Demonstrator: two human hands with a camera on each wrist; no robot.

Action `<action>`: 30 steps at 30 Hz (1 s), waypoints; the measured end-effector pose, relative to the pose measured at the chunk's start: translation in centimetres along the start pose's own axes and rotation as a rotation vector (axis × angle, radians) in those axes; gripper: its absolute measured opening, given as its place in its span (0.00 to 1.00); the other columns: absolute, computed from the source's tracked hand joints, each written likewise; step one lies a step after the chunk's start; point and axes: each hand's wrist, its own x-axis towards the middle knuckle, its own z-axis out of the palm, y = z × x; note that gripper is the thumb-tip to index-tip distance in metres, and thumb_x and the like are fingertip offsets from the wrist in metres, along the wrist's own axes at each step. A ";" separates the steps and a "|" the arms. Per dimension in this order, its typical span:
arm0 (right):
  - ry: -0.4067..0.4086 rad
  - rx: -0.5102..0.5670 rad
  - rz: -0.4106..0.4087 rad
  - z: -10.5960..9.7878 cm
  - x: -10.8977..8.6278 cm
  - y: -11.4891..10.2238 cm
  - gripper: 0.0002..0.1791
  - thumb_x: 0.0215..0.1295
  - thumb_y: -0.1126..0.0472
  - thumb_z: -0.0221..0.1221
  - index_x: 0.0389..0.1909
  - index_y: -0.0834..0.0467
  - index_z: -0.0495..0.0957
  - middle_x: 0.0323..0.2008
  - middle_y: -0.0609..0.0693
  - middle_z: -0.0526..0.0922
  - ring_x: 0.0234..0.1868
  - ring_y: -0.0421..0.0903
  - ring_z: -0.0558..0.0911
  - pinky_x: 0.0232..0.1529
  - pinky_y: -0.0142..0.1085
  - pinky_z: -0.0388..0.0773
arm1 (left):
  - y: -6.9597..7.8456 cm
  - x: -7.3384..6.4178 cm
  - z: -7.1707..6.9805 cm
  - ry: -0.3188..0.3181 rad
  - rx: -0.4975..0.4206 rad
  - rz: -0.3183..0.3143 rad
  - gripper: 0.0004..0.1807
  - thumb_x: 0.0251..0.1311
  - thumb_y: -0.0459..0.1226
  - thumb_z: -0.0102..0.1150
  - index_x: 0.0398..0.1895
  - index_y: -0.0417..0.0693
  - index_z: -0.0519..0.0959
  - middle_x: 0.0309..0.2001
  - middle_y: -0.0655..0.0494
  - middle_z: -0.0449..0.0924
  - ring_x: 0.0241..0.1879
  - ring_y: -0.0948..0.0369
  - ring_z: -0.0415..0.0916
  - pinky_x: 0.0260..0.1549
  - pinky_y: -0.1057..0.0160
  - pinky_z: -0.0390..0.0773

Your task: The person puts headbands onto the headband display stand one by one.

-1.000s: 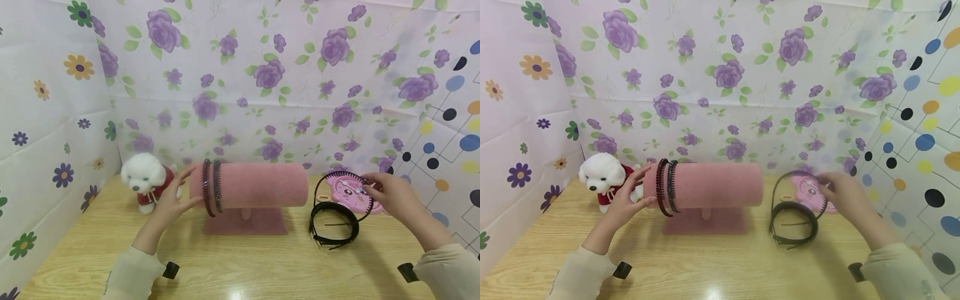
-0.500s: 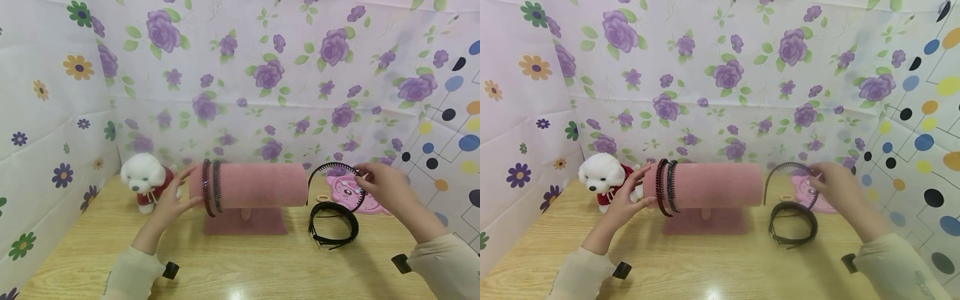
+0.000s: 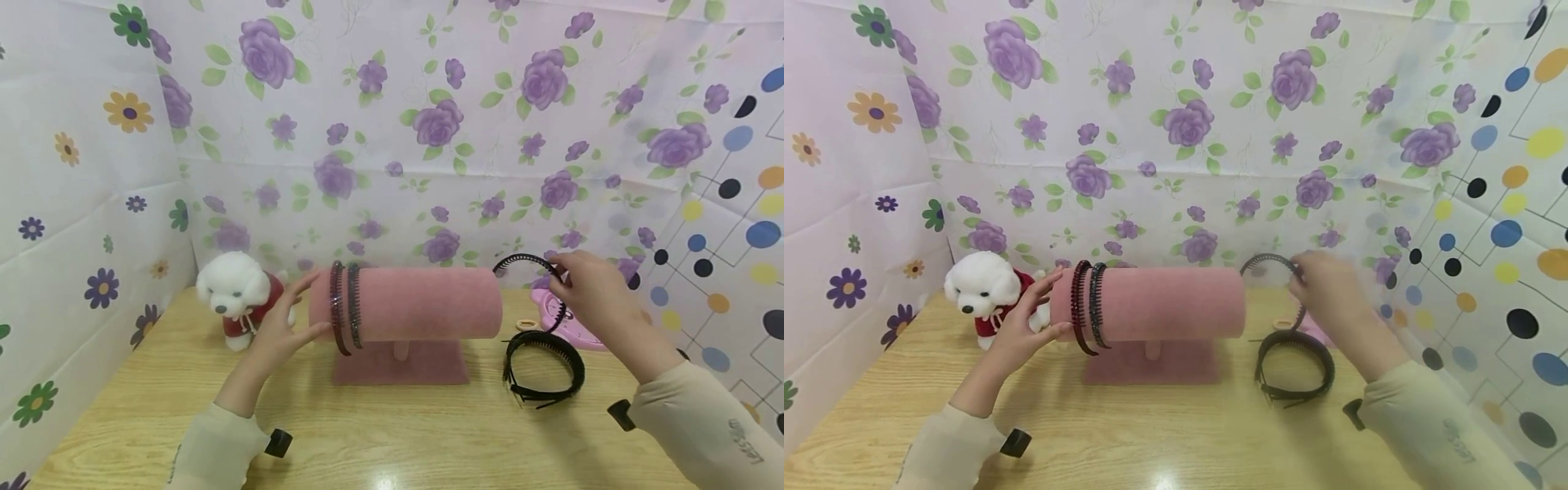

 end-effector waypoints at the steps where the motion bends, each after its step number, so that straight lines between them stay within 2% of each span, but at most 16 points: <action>1: 0.024 -0.005 -0.013 0.2 0.1 -0.4 0.14 0.57 0.68 0.57 0.44 0.68 0.80 0.32 0.62 0.82 0.29 0.53 0.81 0.28 0.48 0.79 | 0.0 0.0 0.0 0.000 -0.001 0.002 0.45 0.55 0.40 0.68 0.74 0.66 0.55 0.76 0.56 0.53 0.72 0.46 0.56 0.66 0.36 0.60; 4: 0.078 -0.011 -0.050 0.8 0.5 -1.6 0.11 0.56 0.69 0.58 0.41 0.67 0.81 0.31 0.62 0.82 0.30 0.54 0.81 0.28 0.48 0.79 | -0.1 0.0 0.1 0.000 -0.004 0.007 0.45 0.55 0.40 0.68 0.74 0.65 0.55 0.76 0.54 0.53 0.72 0.46 0.56 0.65 0.35 0.61; 7: 0.077 0.002 -0.066 1.2 0.9 -2.7 0.11 0.57 0.69 0.58 0.40 0.68 0.81 0.32 0.62 0.81 0.31 0.56 0.80 0.31 0.49 0.80 | -0.1 0.0 0.1 -0.001 -0.008 0.003 0.45 0.55 0.40 0.68 0.74 0.66 0.55 0.76 0.55 0.52 0.72 0.45 0.55 0.63 0.32 0.61; 15: 0.002 0.003 -0.032 2.8 1.4 -4.5 0.13 0.63 0.66 0.57 0.45 0.70 0.79 0.37 0.64 0.80 0.33 0.57 0.80 0.32 0.47 0.81 | -0.1 0.0 0.1 0.001 -0.012 0.003 0.45 0.55 0.40 0.68 0.74 0.67 0.55 0.76 0.57 0.51 0.72 0.46 0.55 0.65 0.34 0.60; 20: -0.048 0.028 -0.027 3.8 1.5 -5.6 0.13 0.64 0.65 0.58 0.45 0.70 0.79 0.39 0.65 0.79 0.39 0.60 0.81 0.36 0.49 0.82 | -0.3 -0.1 0.2 0.004 -0.005 0.006 0.46 0.54 0.39 0.68 0.74 0.64 0.55 0.76 0.53 0.52 0.71 0.45 0.56 0.65 0.35 0.60; 24: -0.092 0.023 -0.003 3.8 1.6 -6.5 0.14 0.65 0.65 0.57 0.46 0.71 0.78 0.41 0.66 0.79 0.43 0.61 0.81 0.40 0.49 0.82 | -0.3 -0.1 0.3 0.010 0.005 0.015 0.45 0.54 0.39 0.68 0.74 0.62 0.55 0.76 0.51 0.53 0.71 0.45 0.57 0.66 0.37 0.60; 30: -0.130 -0.001 0.018 3.6 1.8 -7.8 0.15 0.65 0.63 0.57 0.47 0.71 0.77 0.42 0.66 0.79 0.43 0.60 0.81 0.41 0.48 0.82 | -0.4 0.1 0.2 0.010 0.006 0.022 0.44 0.55 0.39 0.68 0.74 0.58 0.56 0.76 0.53 0.53 0.72 0.46 0.56 0.68 0.39 0.58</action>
